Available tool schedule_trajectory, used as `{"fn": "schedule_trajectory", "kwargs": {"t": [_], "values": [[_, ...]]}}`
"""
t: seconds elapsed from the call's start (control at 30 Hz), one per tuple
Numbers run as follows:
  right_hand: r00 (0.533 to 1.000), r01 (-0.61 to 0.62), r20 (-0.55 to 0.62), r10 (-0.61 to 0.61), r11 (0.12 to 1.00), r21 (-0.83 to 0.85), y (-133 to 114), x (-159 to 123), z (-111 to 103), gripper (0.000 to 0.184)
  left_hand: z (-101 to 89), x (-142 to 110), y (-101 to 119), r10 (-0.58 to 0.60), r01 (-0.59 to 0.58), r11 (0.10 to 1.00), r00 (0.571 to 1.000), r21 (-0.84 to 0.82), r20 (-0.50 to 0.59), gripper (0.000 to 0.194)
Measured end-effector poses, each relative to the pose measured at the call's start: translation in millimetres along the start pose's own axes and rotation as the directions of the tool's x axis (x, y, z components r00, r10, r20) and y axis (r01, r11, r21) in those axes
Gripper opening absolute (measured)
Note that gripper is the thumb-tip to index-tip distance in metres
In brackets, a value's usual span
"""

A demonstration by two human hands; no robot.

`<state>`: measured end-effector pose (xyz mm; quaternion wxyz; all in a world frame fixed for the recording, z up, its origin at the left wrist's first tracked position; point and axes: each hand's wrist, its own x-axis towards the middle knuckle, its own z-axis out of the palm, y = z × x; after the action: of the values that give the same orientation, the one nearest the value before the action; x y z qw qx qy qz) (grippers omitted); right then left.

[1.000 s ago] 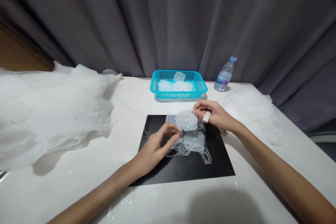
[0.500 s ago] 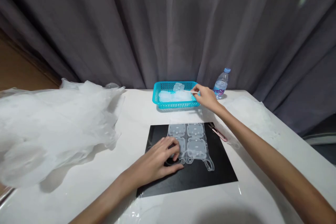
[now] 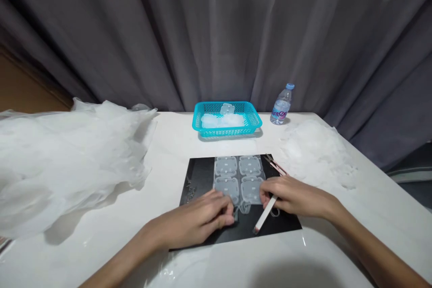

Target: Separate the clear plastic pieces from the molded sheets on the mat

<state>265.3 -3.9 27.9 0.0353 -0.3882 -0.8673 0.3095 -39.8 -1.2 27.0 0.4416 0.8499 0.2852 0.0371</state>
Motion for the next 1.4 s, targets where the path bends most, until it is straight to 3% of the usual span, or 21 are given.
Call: {"fn": "schedule_trajectory", "kwargs": {"t": [0.13, 0.3, 0.37, 0.43, 0.5, 0.57, 0.67, 0.8, 1.0, 1.2, 1.4], "values": [[0.985, 0.057, 0.155, -0.076, 0.991, 0.125, -7.3, -12.7, -6.0, 0.009, -2.0, -6.3, 16.6, -0.080, 0.157, 0.962, 0.944, -0.222, 0.319, 0.034], [0.922, 0.147, 0.312, -0.228, 0.954, 0.262, -17.5, -17.3, -0.8, 0.006, 8.7, -6.6, 21.3, 0.005, 0.222, 0.881, 0.879, -0.417, 0.477, 0.046], [0.937, 0.159, 0.252, -0.243, 0.937, 0.312, -15.7, -15.4, -0.1, 0.011, 10.7, -1.8, 19.4, -0.035, 0.204, 0.892, 0.921, -0.403, 0.389, 0.042], [0.985, 0.135, 0.059, -0.161, 0.939, 0.315, -8.9, -12.5, -2.0, 0.028, 9.4, 7.7, 14.5, -0.091, 0.120, 0.939, 0.990, -0.322, 0.105, 0.035], [0.982, 0.117, -0.176, -0.070, 0.953, 0.278, 2.0, -9.3, -4.8, 0.043, 6.0, 21.8, 6.1, -0.057, 0.016, 0.984, 0.971, -0.179, -0.230, 0.028], [0.934, 0.140, -0.356, -0.043, 0.958, 0.251, 14.1, -6.0, -6.0, 0.051, 2.6, 38.6, -4.7, 0.065, -0.057, 0.998, 0.926, 0.033, -0.373, 0.024], [0.883, 0.184, -0.469, -0.018, 0.933, 0.309, 27.9, -1.1, -1.8, 0.060, 0.7, 62.3, -20.4, 0.209, -0.122, 0.955, 0.924, 0.271, -0.321, 0.029], [0.905, 0.116, -0.422, 0.061, 0.917, 0.382, 32.5, 5.9, 7.4, 0.052, 4.6, 78.4, -36.1, 0.258, -0.125, 0.908, 0.919, 0.401, -0.297, 0.039], [0.925, 0.068, -0.378, 0.043, 0.959, 0.276, 28.8, 10.0, 13.7, 0.013, 9.6, 79.9, -44.3, 0.284, -0.141, 0.911, 0.895, 0.387, -0.343, 0.040], [0.901, 0.144, -0.433, -0.015, 0.952, 0.269, 24.4, 11.6, 22.6, 0.013, 10.0, 83.1, -41.9, 0.281, -0.125, 0.904, 0.895, 0.408, -0.347, 0.043], [0.908, 0.112, -0.419, -0.012, 0.970, 0.215, 21.8, 12.5, 26.3, 0.011, 11.0, 83.2, -40.3, 0.287, -0.114, 0.895, 0.887, 0.431, -0.362, 0.051]]}}
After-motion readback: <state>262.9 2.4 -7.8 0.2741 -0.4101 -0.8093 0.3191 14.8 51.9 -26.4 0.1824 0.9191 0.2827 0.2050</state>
